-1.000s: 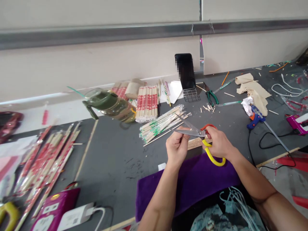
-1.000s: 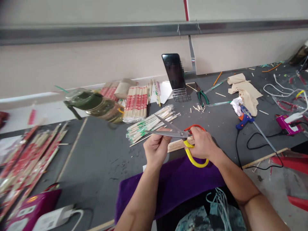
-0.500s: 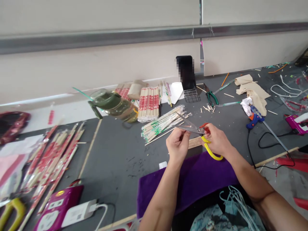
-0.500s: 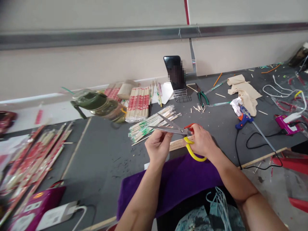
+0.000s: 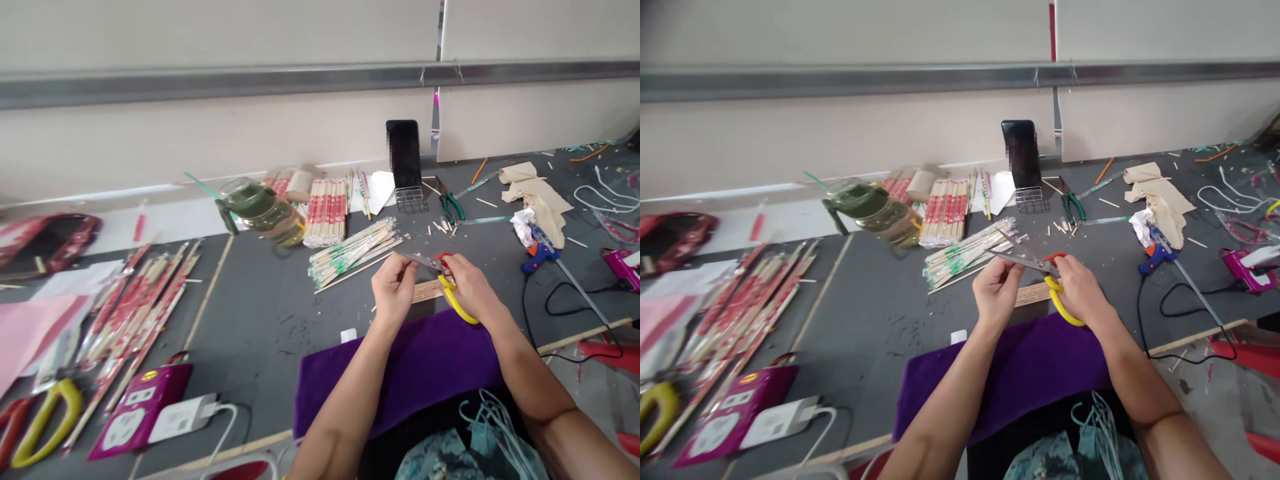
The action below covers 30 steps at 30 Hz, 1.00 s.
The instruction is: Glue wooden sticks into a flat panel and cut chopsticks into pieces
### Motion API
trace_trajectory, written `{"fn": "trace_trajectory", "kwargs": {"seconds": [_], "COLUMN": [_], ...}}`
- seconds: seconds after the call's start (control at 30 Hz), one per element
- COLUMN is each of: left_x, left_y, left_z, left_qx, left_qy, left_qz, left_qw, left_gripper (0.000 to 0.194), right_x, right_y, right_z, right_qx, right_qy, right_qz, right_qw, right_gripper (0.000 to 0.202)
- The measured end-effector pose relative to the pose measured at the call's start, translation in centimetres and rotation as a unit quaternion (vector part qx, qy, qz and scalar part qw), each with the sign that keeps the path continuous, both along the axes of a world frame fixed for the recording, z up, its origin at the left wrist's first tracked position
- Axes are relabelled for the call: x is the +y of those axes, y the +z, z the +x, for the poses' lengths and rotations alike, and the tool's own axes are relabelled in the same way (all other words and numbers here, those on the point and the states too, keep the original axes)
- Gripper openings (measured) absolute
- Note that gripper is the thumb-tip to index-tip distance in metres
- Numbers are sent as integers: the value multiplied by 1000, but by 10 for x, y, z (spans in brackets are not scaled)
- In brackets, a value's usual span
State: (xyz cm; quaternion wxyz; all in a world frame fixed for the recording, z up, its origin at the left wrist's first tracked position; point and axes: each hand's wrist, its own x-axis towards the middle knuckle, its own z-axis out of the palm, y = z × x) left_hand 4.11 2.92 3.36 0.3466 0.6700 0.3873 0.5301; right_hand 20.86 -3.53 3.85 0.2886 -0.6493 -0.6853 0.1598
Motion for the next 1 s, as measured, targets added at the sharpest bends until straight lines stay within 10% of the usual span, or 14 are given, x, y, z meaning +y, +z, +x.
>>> {"fn": "trace_trajectory", "kwargs": {"seconds": [0.63, 1.0], "left_x": [34, 38], "left_y": [39, 22], "left_z": [47, 29], "left_qx": [124, 102], "left_qy": [2, -15], "left_qz": [17, 29], "left_qw": [992, 994], "left_gripper": [14, 15], "right_x": [30, 25], "right_y": [10, -1], "right_z": [35, 13], "right_qx": [-42, -14], "right_qy": [24, -65], "right_qz": [-9, 8], "right_qw": [999, 998], "right_gripper": [13, 28]}}
